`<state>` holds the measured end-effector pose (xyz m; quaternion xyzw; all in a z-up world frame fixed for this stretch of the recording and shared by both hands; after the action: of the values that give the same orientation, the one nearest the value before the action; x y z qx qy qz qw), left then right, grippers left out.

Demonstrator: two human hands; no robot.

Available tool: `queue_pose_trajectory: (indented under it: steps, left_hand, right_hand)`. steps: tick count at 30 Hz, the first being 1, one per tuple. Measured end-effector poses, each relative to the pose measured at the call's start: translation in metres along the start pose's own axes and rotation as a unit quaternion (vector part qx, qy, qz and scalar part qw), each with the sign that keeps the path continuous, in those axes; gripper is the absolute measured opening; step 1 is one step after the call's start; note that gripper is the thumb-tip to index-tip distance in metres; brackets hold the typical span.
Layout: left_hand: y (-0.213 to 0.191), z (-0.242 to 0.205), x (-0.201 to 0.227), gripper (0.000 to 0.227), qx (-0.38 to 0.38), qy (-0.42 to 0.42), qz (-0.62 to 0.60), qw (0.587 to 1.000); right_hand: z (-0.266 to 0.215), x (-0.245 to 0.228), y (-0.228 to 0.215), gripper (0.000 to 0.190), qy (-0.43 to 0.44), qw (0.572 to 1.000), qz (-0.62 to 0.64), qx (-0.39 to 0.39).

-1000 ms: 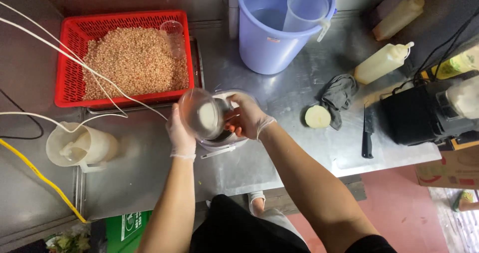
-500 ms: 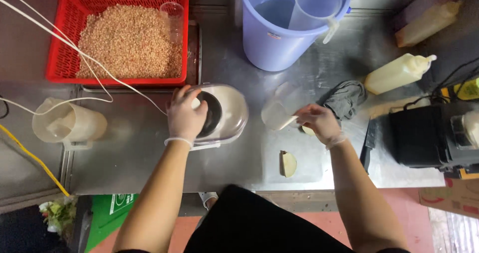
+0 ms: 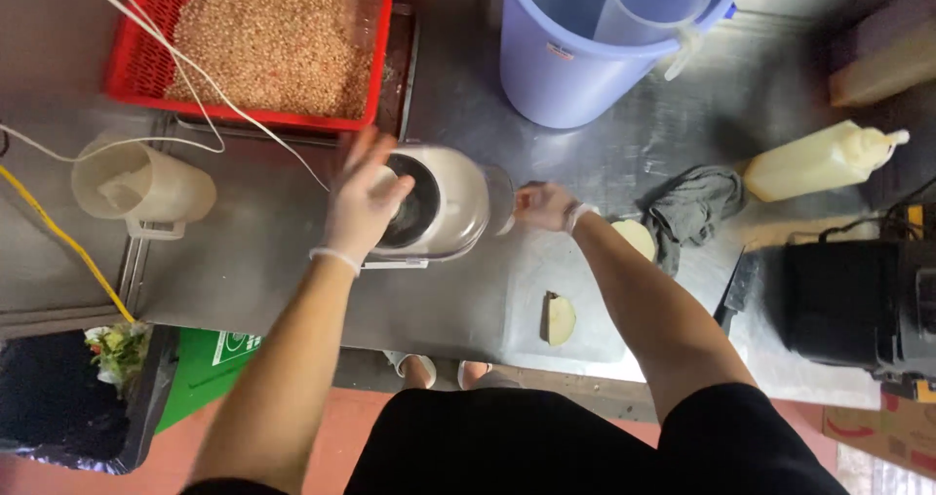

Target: Preparing a drink using a blender and various ingredients.

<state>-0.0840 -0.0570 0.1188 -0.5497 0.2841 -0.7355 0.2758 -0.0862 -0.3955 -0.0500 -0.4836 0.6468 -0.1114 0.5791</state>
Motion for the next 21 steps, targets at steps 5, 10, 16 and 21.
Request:
queue_pose_trajectory:
  steps: [5,10,16,21]
  left_hand:
    - [0.034,-0.087,-0.049,0.063,0.167,-0.566,-0.512,0.625]
    - [0.087,-0.159,-0.098,0.056,0.07,-0.567,-0.574,0.587]
    - [0.045,-0.133,0.003,0.054,-0.063,-0.436,-0.16,0.883]
    - [0.019,-0.092,0.045,0.058,-0.078,-0.535,-0.077,0.838]
  right_hand:
    - [0.039,0.04,0.062,0.034,-0.082,0.995,0.029,-0.039]
    - [0.057,-0.015,0.003,0.049,-0.165,0.983,-0.074,-0.035]
    - [0.08,-0.17,-0.08,0.051,-0.202,0.967,0.11,0.108]
    - [0.091,-0.239,-0.083,0.05,-0.3,0.95,-0.075,0.049]
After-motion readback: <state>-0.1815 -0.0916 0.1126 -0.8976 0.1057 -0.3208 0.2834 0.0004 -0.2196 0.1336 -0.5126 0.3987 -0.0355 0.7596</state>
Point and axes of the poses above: each hand's wrist, its own z-axis towards the middle knuckle, its own y-axis out of the palm, x = y × z, the point moved 1 cm from there along z, towards the middle knuckle, and after that the axes turned 15 degrees about -y, right-handed, at the moved point
